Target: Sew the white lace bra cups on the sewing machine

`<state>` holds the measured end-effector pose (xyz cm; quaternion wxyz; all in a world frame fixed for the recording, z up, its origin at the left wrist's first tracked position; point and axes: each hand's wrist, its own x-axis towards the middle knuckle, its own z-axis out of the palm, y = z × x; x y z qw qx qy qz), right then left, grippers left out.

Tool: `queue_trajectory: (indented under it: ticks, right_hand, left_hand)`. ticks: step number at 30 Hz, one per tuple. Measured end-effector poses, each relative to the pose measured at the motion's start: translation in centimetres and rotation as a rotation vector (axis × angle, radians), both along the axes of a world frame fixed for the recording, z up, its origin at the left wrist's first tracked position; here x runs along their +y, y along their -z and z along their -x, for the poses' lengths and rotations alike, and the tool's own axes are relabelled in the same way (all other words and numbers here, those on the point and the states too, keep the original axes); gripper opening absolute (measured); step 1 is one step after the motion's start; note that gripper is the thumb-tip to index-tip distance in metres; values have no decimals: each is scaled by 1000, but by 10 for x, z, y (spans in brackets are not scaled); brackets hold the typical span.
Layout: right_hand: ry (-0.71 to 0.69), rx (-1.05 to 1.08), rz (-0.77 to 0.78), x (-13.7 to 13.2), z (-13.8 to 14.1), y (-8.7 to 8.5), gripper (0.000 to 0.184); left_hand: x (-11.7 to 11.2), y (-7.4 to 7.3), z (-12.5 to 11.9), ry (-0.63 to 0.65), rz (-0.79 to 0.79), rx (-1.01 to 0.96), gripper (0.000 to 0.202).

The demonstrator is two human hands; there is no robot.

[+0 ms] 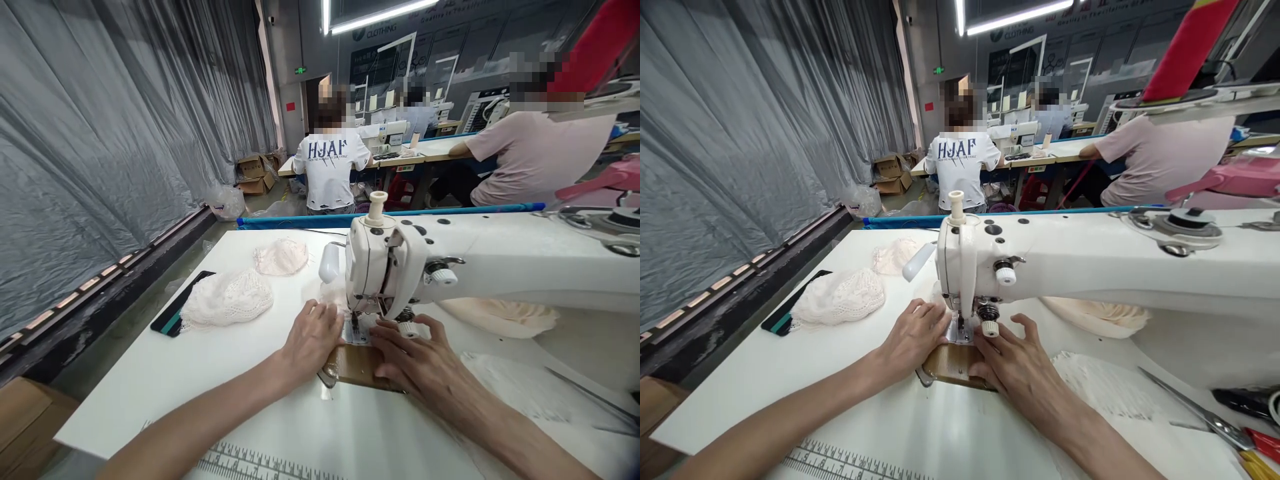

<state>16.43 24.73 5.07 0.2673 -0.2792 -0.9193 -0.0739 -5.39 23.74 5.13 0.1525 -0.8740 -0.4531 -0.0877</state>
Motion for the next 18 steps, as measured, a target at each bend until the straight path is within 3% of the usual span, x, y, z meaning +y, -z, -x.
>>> queue_trajectory:
  ticks: [3, 5, 7, 9, 11, 14, 16, 18]
  right_hand:
    - [-8, -7, 97, -11, 2, -9, 41]
    - [-2, -3, 156, -20, 4, -12, 41]
    - [27, 20, 216, -29, 7, -13, 40]
    - [57, 32, 294, -37, 15, -11, 43]
    - [76, 16, 367, -45, 25, -9, 47]
    - [125, -14, 398, -55, 43, -3, 48]
    - [162, -1, 393, -58, 53, 2, 39]
    - [145, 48, 433, -58, 57, 5, 24]
  left_hand:
    - [-45, -4, -1, -36, 58, -15, 23]
    - [-76, -12, -2, 22, 151, -67, 37]
    - [-93, -23, 0, 77, 289, -144, 38]
    - [-89, -33, 5, 13, 346, -223, 29]
    - [-71, -38, 12, -128, 341, -307, 19]
    - [-41, -36, 20, -181, 591, -355, 44]
    - [-35, -33, 23, -210, 736, -441, 39]
    - [-41, -33, 26, -251, 791, -564, 22]
